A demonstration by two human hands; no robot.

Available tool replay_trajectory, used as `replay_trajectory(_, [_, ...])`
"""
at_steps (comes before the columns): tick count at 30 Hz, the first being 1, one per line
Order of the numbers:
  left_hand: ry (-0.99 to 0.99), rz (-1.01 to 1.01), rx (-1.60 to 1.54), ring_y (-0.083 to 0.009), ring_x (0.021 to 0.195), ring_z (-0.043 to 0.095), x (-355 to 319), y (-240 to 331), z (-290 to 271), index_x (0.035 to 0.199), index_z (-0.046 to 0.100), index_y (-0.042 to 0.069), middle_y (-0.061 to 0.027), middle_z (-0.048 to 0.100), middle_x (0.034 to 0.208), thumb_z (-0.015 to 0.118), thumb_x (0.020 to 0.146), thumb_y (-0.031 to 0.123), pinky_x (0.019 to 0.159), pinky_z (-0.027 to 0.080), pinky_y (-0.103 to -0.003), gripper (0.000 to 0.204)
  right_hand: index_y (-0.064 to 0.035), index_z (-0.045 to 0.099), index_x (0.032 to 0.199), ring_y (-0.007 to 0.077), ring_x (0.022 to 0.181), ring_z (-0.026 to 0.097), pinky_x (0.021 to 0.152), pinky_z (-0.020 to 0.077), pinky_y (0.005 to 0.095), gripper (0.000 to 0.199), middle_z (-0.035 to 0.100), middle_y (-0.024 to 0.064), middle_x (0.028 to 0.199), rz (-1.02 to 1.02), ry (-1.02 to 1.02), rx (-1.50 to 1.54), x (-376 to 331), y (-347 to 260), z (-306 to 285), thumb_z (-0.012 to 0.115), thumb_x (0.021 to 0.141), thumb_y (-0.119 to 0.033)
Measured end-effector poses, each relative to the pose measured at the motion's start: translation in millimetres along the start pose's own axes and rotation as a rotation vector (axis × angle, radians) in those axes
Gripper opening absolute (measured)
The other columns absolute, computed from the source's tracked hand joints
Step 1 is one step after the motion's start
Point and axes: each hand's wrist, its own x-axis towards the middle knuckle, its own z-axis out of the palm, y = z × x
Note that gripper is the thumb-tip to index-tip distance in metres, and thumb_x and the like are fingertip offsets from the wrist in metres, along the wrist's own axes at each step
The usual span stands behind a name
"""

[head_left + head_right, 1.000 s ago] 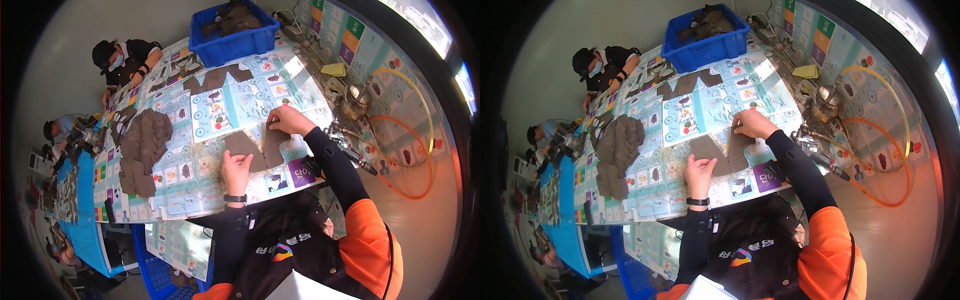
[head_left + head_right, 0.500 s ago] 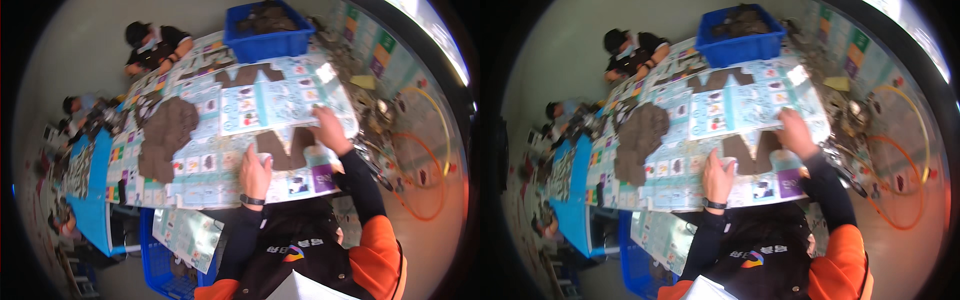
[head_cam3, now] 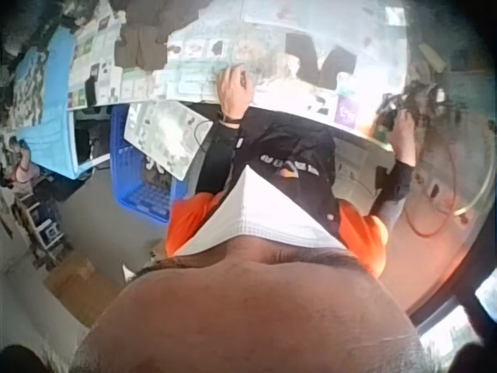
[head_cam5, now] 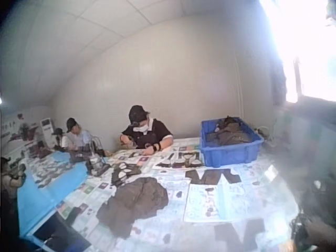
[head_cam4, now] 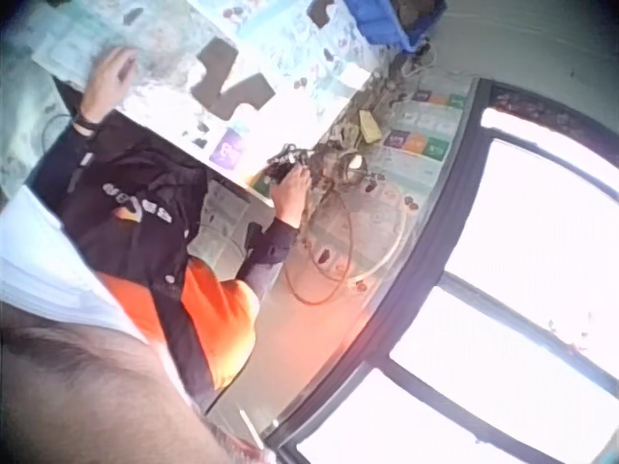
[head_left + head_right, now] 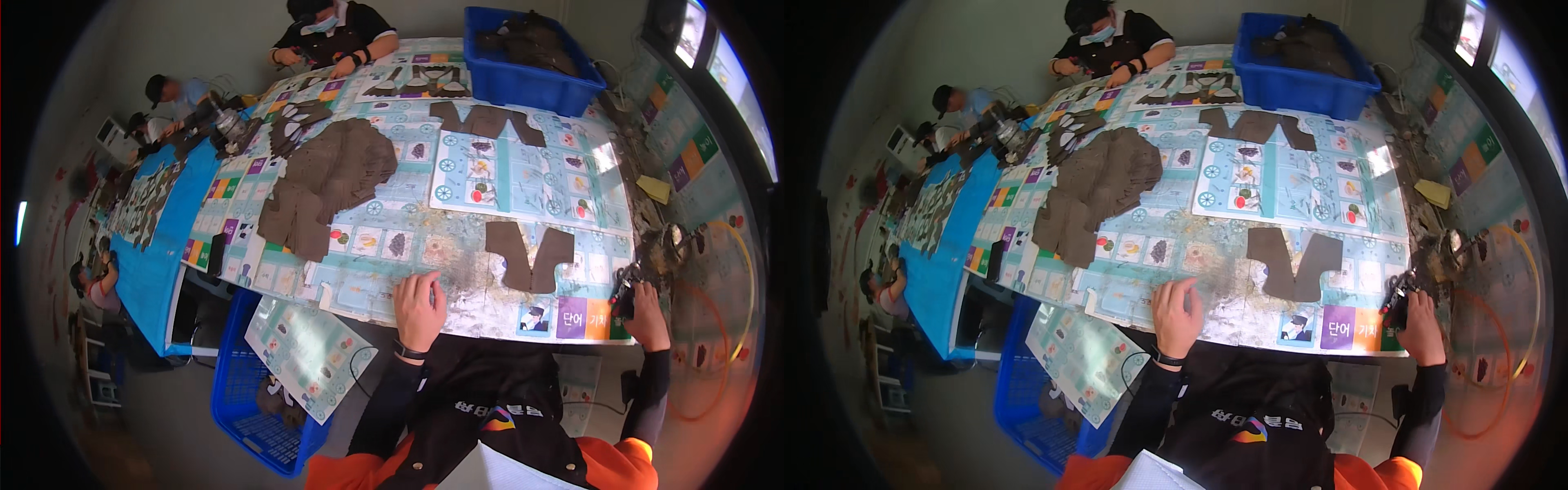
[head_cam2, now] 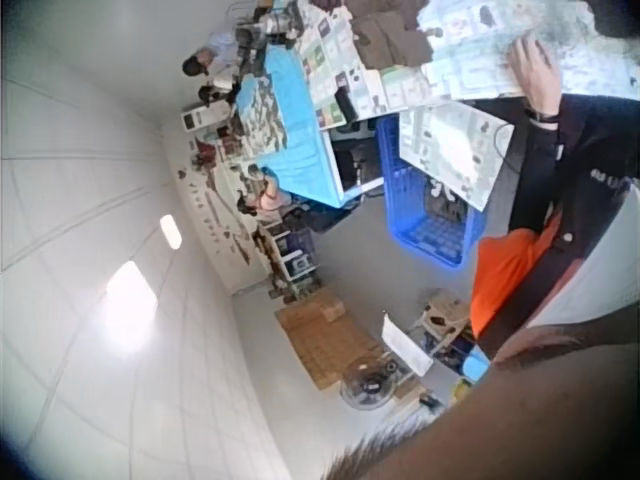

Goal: Applying adhesive to brown fabric shoe components using a small handheld applicator tool at a workstation.

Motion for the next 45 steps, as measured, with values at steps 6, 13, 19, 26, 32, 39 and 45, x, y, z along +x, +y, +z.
replay_trajectory(6, [-0.017, -0.007, 0.048, -0.0325, 0.085, 0.057, 4, -11, -2, 0.099, 0.064, 0.007, -0.0114, 0.061, 0.088, 0.060, 0.085, 0.004, 0.079, 0.043, -0.044, 0.015, 0.0038, 0.051, 0.113, 0.0420, 0.109, 0.051, 0.089, 0.0456, 0.0458, 0.047, 0.054, 0.0224, 0.111, -0.019, 0.201, 0.031, 24, -24, -10, 0.063, 0.067, 0.002])
replay_trajectory(13, [-0.058, -0.083, -0.042, -0.0312, 0.088, 0.059, 6, -15, -23, 0.102, 0.065, 0.007, -0.0101, 0.063, 0.091, 0.064, 0.085, 0.008, 0.083, 0.043, -0.042, 0.017, 0.0038, 0.059, 0.105, 0.0377, 0.082, 0.060, 0.074, 0.0471, 0.0388, 0.038, 0.063, 0.0222, 0.086, -0.106, 0.004, 0.461, 58, -82, -71, 0.048, 0.068, 0.006])
replay_trajectory(19, [-0.182, 0.049, 0.374, -0.0317, 0.118, 0.052, 116, -98, -136, 0.129, 0.053, 0.007, -0.0129, 0.058, 0.124, 0.077, 0.078, 0.014, 0.097, 0.041, -0.044, 0.057, 0.0035, 0.056, 0.107, 0.0254, 0.068, 0.052, 0.063, 0.0416, 0.0290, 0.046, 0.053, 0.0150, 0.076, 0.081, 0.071, 0.453, 22, -62, -60, 0.041, 0.064, 0.013])
replay_trajectory(26, [-0.770, -0.084, 0.836, -0.0328, 0.129, 0.048, 227, -224, -171, 0.135, 0.047, 0.008, -0.0126, 0.053, 0.135, 0.089, 0.063, 0.036, 0.100, 0.042, -0.047, 0.088, 0.0037, 0.055, 0.104, 0.0248, 0.065, 0.047, 0.062, 0.0412, 0.0294, 0.043, 0.052, 0.0143, 0.074, 0.027, 0.092, 0.451, 10, -63, -47, 0.040, 0.065, 0.014])
replay_trajectory(32, [-0.843, -0.197, 0.806, -0.0340, 0.132, 0.046, 249, -255, -141, 0.126, 0.044, 0.008, -0.0152, 0.052, 0.135, 0.096, 0.052, 0.036, 0.102, 0.045, -0.048, 0.095, 0.0049, 0.056, 0.104, 0.0219, 0.065, 0.050, 0.061, 0.0411, 0.0284, 0.043, 0.055, 0.0141, 0.076, 0.064, 0.139, 0.475, -8, -59, -53, 0.042, 0.065, 0.014])
replay_trajectory(39, [-0.793, -0.050, 0.908, -0.0383, 0.122, 0.053, 248, -236, -138, 0.125, 0.046, 0.008, -0.0201, 0.058, 0.126, 0.097, 0.047, 0.037, 0.097, 0.046, -0.046, 0.098, 0.0038, 0.056, 0.103, 0.0248, 0.064, 0.050, 0.061, 0.0408, 0.0269, 0.044, 0.053, 0.0156, 0.075, 0.143, 0.152, 0.509, -17, -66, -57, 0.043, 0.062, 0.014])
replay_trajectory(45, [-0.760, -0.101, 0.754, -0.0371, 0.117, 0.057, 239, -255, -148, 0.123, 0.050, 0.006, -0.0212, 0.062, 0.122, 0.097, 0.044, 0.039, 0.092, 0.048, -0.046, 0.097, 0.0044, 0.054, 0.097, 0.0293, 0.068, 0.053, 0.062, 0.0417, 0.0287, 0.039, 0.049, 0.0175, 0.075, 0.028, 0.190, 0.520, -14, -66, -55, 0.042, 0.062, 0.014])
